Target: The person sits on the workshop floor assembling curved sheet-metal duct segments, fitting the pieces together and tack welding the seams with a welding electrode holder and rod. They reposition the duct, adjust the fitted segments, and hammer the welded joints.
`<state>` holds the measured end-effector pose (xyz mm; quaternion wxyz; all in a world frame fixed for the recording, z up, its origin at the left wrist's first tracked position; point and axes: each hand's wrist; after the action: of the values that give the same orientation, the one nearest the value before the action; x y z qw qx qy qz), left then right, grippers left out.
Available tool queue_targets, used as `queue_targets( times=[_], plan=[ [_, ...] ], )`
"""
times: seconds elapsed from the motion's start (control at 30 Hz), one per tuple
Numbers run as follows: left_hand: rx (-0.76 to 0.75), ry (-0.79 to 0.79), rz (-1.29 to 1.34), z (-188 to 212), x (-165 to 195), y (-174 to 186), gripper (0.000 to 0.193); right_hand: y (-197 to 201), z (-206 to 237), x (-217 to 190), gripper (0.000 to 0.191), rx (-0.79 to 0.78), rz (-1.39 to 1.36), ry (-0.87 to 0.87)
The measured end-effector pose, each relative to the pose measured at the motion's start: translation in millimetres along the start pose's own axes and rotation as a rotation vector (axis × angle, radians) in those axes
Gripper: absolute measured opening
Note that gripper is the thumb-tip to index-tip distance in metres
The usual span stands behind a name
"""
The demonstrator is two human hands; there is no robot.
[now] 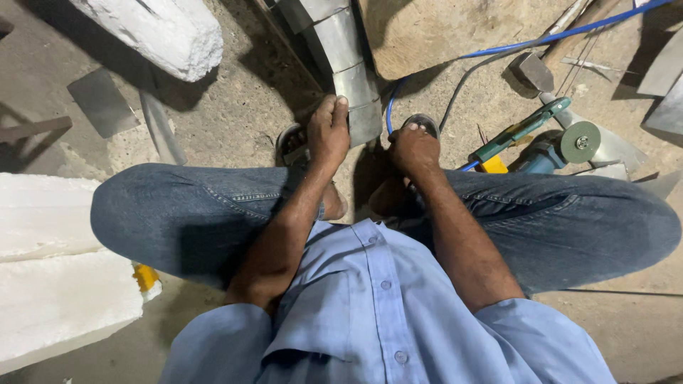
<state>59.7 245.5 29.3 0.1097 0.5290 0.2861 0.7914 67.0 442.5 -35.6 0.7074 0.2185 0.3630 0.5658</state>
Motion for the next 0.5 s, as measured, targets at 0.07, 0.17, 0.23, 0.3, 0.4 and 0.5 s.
queue_targets(
  times=[0.07, 0.17, 0.23, 0.3, 0.4, 0.5],
  plan=[
    [-0.005, -0.012, 0.013, 0.4, -1.4, -0.3, 0.032, 0.2, 0.2, -0.5, 0.037, 0.025, 0.016, 0.017],
    [0.013, -0.052, -0.023, -0.8, -5.7, -2.2, 0.034, 20.2, 3.8, -4.7, 0.023, -0.064, -0.041, 0.018],
    [0.026, -0.085, -0.046, -2.1, -6.4, -3.6, 0.034, 54.4, 12.9, -5.0, 0.026, -0.099, -0.033, -0.022],
    [0.027, -0.11, -0.053, -3.7, -4.1, -3.8, 0.038, 108.9, 16.0, -4.0, 0.029, -0.048, -0.005, -0.039],
    [-0.035, 0.022, -0.046, -9.2, 5.0, -1.9, 0.04, 212.2, 15.6, 6.4, 0.028, 0.213, 0.016, -0.041],
    [-0.045, 0.047, -0.051, -14.3, 13.5, 4.3, 0.037, 295.9, -17.5, 11.8, 0.027, 0.503, -0.127, -0.013]
  ],
)
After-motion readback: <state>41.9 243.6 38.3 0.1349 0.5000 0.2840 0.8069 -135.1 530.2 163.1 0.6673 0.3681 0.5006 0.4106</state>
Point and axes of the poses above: each hand's wrist, its own z-axis away from the middle knuckle, its own y-axis out of the back of the hand, x = y × z, and after that the axes turned 9 degrees about -z, right-handed
